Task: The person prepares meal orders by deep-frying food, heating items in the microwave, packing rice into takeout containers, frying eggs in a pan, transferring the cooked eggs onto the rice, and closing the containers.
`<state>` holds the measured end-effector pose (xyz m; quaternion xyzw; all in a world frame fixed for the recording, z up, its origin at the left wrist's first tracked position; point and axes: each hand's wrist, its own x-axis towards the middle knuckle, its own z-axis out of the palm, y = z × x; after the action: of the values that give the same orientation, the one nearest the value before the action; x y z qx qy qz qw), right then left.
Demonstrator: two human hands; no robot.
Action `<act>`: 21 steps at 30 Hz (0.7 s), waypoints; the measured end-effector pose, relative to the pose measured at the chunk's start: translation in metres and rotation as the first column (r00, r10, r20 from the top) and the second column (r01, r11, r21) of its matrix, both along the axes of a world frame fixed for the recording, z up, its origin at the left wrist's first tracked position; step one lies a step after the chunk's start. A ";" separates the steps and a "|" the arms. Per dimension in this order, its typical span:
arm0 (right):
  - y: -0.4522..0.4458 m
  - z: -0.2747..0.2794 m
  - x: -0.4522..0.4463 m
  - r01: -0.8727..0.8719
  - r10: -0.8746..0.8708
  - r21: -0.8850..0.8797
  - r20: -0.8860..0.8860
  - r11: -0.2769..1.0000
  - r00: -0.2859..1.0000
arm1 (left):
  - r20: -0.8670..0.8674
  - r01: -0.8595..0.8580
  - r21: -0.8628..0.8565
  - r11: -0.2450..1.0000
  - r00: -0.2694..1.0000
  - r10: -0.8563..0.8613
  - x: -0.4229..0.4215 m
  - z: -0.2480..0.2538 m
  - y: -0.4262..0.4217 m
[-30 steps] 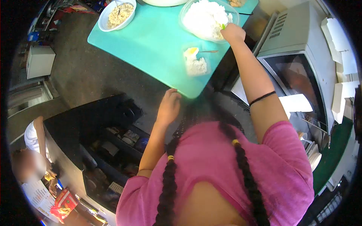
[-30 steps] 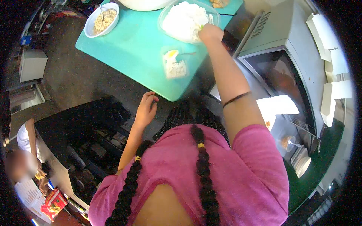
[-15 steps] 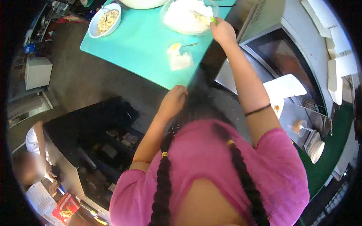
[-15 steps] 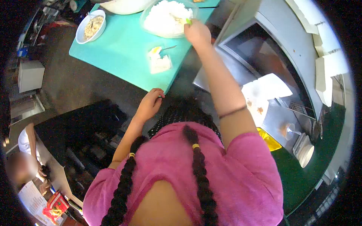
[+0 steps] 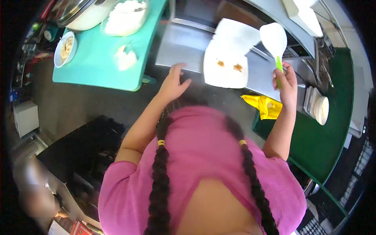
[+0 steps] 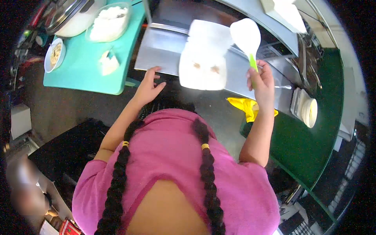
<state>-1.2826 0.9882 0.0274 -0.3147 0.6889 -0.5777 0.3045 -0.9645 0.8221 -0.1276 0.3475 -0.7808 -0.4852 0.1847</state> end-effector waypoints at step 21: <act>0.031 -0.114 0.088 0.008 0.619 0.724 -0.596 0.690 0.511 | -0.040 0.000 0.321 0.947 0.999 0.013 -0.101 -0.063 0.010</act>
<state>-1.1943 1.0193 -0.0863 -0.5417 0.8271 -0.0224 0.1482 -1.0654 0.8321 -0.1902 0.3652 -0.6864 -0.6123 0.1437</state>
